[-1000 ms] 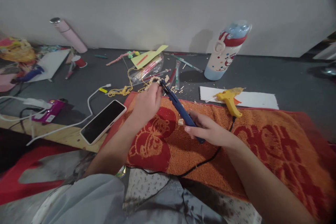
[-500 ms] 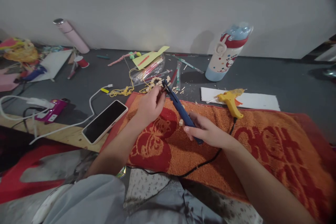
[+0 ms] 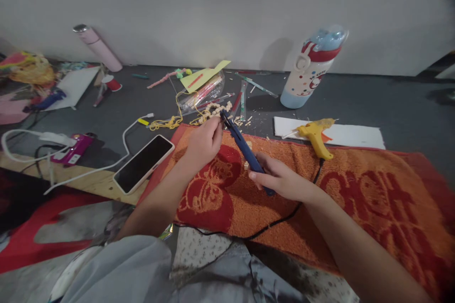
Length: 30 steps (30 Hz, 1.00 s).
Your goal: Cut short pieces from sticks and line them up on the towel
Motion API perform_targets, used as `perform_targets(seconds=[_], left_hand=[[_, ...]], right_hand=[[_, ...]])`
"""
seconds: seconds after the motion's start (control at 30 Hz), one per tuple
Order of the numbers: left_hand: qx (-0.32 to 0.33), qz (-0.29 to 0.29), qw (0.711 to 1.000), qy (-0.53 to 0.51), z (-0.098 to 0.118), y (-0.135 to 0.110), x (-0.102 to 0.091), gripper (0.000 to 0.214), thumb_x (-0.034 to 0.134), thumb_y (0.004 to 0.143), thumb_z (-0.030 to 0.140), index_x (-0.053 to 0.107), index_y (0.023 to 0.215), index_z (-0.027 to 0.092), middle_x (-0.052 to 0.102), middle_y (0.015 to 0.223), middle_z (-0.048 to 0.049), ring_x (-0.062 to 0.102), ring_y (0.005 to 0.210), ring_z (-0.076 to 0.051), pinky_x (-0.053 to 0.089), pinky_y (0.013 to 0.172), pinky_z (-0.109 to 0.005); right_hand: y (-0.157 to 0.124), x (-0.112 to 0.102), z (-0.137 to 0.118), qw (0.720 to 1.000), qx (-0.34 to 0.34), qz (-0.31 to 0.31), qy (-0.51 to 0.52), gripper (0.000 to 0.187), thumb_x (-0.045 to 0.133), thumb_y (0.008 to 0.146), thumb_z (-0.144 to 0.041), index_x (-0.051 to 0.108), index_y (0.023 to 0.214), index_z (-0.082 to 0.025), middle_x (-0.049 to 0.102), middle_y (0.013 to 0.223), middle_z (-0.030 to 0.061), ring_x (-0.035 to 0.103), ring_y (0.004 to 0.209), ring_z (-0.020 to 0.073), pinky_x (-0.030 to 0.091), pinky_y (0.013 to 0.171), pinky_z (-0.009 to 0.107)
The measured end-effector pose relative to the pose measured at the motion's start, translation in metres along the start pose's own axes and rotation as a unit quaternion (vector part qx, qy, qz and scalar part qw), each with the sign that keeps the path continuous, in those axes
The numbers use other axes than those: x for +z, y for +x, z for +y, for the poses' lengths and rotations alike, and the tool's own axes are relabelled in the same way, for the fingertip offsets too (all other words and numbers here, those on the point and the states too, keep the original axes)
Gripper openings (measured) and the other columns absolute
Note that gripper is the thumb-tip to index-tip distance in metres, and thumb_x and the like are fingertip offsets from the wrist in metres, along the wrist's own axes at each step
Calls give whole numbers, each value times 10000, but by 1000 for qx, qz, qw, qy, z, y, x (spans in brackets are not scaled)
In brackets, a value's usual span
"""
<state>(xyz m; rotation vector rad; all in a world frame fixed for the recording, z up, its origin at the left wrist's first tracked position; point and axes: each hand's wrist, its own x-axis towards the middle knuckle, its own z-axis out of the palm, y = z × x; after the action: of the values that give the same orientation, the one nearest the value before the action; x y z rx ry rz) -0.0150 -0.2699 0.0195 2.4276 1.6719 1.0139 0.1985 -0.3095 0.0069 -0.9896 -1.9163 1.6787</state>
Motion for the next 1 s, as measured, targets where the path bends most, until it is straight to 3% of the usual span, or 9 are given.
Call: perform_targets(seconds=[0.3, 0.5, 0.67, 1.0], left_hand=[[-40, -15, 998, -41, -1, 0, 1, 130, 376, 885, 236, 494, 880, 183, 614, 770, -42, 560, 673, -140, 388, 593, -265], [-46, -16, 996, -76, -6, -3, 6, 123, 423, 830, 160, 492, 930, 173, 598, 727, -23, 533, 611, -121, 384, 562, -252], [-49, -19, 995, -80, -5, -2, 5, 150, 397, 872, 234, 510, 951, 176, 619, 775, -35, 554, 652, -129, 400, 591, -252], [-32, -6, 999, -17, -5, 0, 3, 207, 369, 882, 248, 535, 779, 179, 602, 714, -39, 543, 666, -143, 379, 597, -256]], right_hand=[[2, 0, 3, 1000, 2, 13, -22, 315, 496, 847, -457, 446, 966, -169, 480, 669, -26, 473, 574, 102, 393, 533, 232], [3, 2, 3, 1000, -5, 12, 7, 314, 496, 848, -469, 442, 942, -175, 470, 659, -33, 468, 557, 94, 400, 503, 217], [3, 2, 3, 1000, 3, 5, 19, 310, 498, 847, -474, 432, 923, -181, 461, 655, -36, 461, 552, 94, 393, 494, 218], [4, 4, 3, 999, -8, 14, -41, 284, 498, 848, -449, 439, 912, -179, 441, 683, -26, 424, 599, 108, 367, 566, 246]])
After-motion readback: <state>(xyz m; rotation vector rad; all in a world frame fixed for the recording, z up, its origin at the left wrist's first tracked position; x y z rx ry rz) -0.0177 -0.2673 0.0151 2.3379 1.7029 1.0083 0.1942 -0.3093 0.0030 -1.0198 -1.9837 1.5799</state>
